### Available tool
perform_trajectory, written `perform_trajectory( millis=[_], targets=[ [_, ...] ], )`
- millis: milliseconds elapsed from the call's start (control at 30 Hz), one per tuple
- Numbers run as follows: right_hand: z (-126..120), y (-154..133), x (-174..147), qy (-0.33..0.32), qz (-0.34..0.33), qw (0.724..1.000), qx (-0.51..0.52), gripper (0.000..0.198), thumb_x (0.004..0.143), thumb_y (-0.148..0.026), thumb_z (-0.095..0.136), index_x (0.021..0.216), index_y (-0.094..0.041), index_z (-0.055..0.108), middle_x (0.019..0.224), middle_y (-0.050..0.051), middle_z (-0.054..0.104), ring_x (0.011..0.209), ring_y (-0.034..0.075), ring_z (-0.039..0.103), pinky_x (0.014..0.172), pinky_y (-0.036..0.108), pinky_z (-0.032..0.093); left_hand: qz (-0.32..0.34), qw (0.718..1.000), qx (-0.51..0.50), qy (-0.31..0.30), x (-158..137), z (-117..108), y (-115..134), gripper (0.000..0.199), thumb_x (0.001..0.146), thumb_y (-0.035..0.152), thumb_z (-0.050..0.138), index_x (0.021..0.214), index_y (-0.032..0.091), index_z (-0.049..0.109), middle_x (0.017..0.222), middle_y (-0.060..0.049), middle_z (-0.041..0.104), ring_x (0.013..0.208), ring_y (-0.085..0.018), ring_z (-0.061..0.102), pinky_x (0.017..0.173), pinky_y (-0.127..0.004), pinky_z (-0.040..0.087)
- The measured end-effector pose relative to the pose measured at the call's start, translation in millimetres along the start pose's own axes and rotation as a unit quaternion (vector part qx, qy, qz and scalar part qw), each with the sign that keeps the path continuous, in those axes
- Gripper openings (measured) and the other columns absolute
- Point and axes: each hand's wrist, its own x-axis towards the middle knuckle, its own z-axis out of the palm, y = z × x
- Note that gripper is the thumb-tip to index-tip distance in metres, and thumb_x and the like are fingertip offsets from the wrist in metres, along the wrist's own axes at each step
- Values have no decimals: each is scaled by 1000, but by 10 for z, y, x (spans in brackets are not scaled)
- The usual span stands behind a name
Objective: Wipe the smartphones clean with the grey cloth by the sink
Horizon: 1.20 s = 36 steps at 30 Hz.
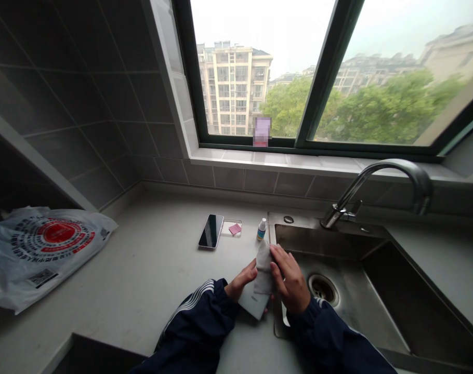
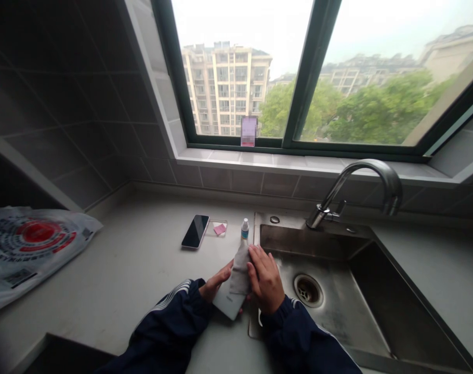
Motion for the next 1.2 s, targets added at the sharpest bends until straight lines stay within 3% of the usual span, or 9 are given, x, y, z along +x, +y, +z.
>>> perform_trajectory(
  millis=[100,267,600,833,1200],
  targets=[
    [-37,43,17,16,23,998,48,38,98,-28,41,134,-24,53,132,7,58,124,23,54,105,42,43,-37,995,59,-65,-20,-11,25,63,86,42,52,145,31,29,118,-16,62,87,-33,68,66,-47,55],
    [-109,68,41,51,99,989,98,29,95,-37,51,115,-22,66,113,7,69,103,24,67,89,35,54,-40,993,44,-101,-15,-58,28,68,84,46,54,144,31,26,119,-16,58,88,-32,68,67,-48,56],
    [-121,146,31,56,193,963,179,32,87,-47,60,100,-20,72,94,6,74,83,23,70,73,31,57,-31,993,45,-108,-44,-39,77,70,84,46,54,144,31,23,121,-17,56,93,-35,66,69,-50,55],
    [-130,167,29,43,219,948,225,34,86,-48,62,99,-18,72,90,7,74,80,23,70,71,31,57,-37,992,23,-117,-56,-66,83,68,84,48,52,144,32,23,124,-16,54,93,-34,66,68,-47,55],
    [-98,109,24,23,213,946,243,40,84,-51,63,108,-20,71,105,9,72,96,28,69,86,38,55,-77,988,19,-136,-65,-11,121,68,85,42,53,145,33,22,130,-16,52,92,-32,67,72,-51,55]
  ],
)
